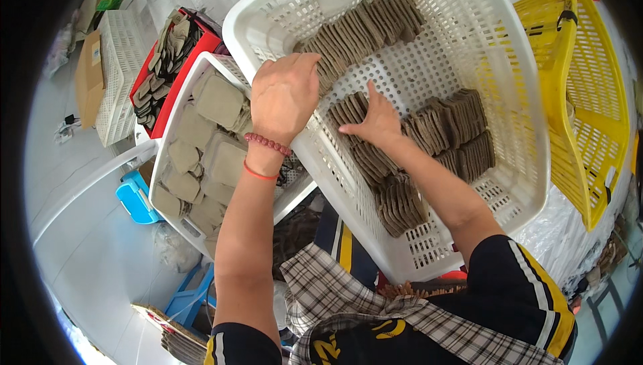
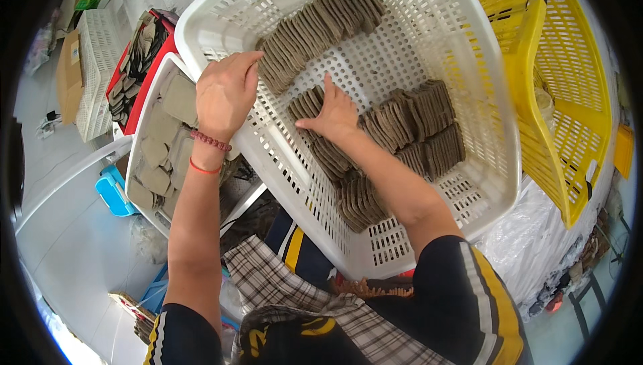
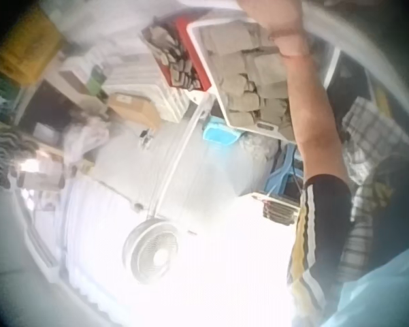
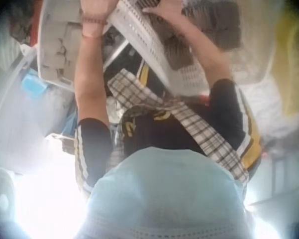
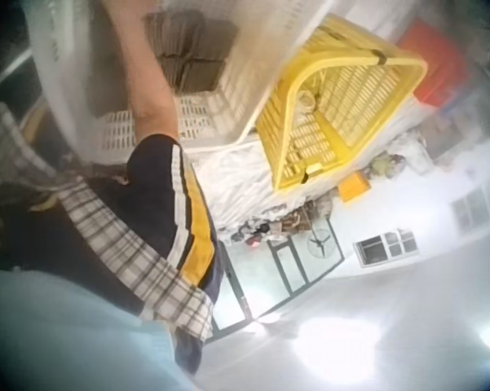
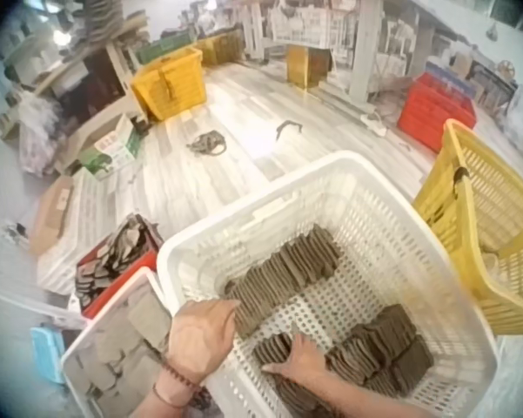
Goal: The person uses a green rotary tool to trim the edges of brown slipper soles. They pick up each sole, smooth the edges with the tool, and place the finished pieces into a white basket. The process is repeated for multiple soles.
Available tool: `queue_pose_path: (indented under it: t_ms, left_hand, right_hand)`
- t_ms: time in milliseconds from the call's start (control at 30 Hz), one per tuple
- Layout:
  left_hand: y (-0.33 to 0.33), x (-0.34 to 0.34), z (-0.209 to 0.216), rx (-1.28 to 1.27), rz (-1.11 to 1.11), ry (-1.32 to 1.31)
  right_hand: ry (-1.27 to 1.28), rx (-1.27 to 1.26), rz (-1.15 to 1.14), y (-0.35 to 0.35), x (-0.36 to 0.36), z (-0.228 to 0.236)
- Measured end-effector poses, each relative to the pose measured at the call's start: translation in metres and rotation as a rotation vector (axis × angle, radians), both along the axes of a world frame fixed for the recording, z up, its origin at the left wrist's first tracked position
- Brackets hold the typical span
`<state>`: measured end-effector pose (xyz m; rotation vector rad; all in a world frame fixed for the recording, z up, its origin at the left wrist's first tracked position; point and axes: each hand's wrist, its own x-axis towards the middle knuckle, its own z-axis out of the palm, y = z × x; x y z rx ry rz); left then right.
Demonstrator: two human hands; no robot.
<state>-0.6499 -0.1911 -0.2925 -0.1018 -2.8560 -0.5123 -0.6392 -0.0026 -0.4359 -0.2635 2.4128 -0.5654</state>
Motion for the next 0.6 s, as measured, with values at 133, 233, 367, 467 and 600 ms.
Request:
queue_pose_path:
  t_ms: [133, 233, 367, 467, 600]
  left_hand:
    - [0.002, -0.001, 0.004, -0.017, 0.018, -0.059]
    - [0.001, -0.002, 0.004, -0.014, 0.018, -0.078]
    - [0.002, -0.002, 0.007, -0.01, 0.011, -0.072]
    - [0.004, -0.002, 0.01, -0.025, 0.012, -0.071]
    - [0.004, -0.001, 0.007, -0.006, 0.01, -0.042]
  right_hand:
    - [0.002, 0.092, -0.041, -0.019, 0.027, -0.011]
    - [0.039, 0.027, -0.045, -0.025, 0.034, -0.018]
    - [0.021, 0.04, 0.014, -0.026, 0.034, -0.024]
    - [0.005, 0.006, -0.037, -0.026, 0.032, -0.028]
    - [-0.022, -0.094, -0.15, -0.018, 0.014, 0.002]
